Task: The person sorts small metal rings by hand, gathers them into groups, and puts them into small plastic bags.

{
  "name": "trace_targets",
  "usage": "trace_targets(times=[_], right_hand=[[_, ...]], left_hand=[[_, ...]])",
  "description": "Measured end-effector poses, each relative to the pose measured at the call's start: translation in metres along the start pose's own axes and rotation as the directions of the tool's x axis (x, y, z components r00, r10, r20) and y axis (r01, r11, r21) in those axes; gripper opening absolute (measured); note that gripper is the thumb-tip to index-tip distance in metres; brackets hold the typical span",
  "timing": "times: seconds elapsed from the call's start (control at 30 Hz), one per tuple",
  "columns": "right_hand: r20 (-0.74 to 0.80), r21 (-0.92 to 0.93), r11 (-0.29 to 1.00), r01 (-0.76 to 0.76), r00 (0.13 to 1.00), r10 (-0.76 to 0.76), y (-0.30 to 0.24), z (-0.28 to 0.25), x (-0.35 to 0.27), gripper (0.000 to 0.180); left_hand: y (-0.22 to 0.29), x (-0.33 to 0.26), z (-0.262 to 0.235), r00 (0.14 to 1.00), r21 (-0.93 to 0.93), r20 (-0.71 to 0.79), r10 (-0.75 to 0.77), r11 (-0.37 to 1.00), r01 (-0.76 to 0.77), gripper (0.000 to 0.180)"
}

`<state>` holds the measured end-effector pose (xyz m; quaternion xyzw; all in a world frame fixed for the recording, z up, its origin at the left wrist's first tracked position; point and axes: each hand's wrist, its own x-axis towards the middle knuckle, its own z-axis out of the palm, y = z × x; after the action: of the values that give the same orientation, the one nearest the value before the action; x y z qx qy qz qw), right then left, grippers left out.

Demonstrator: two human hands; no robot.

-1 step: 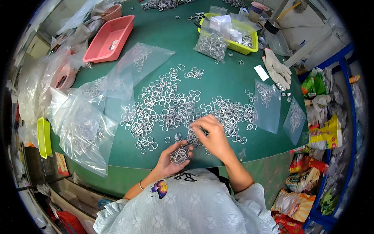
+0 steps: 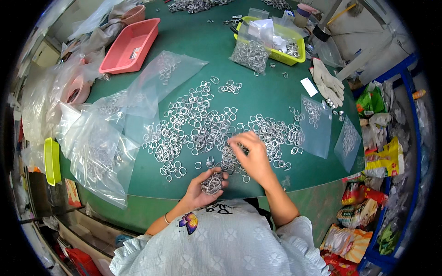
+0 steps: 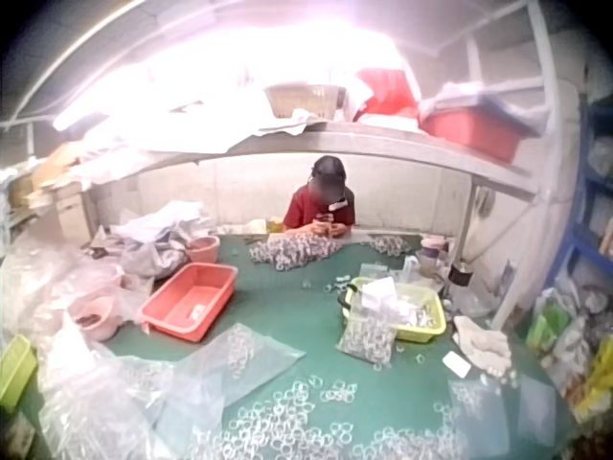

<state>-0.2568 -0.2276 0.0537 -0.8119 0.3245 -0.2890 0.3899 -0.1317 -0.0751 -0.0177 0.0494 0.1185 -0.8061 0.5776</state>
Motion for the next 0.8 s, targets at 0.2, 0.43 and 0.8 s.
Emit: trace_targets(times=[0.2, 0.43, 0.8], right_hand=[[-0.025, -0.53, 0.847, 0.043, 0.997, -0.066, 0.037, 0.043, 0.023, 0.024], [0.058, -0.436, 0.898, 0.056, 0.998, -0.034, 0.049, 0.034, 0.022, 0.021], [-0.023, -0.281, 0.958, 0.049, 0.998, -0.058, 0.044, 0.03, 0.02, 0.011]], left_hand=[[-0.009, -0.011, 0.013, 0.996, 0.081, -0.083, 0.028, 0.996, -0.021, 0.022], [-0.018, -0.012, 0.016, 0.981, 0.103, -0.14, 0.131, 0.988, -0.117, 0.02], [-0.043, -0.03, 0.017, 0.961, 0.196, -0.144, 0.237, 0.959, -0.207, 0.028]])
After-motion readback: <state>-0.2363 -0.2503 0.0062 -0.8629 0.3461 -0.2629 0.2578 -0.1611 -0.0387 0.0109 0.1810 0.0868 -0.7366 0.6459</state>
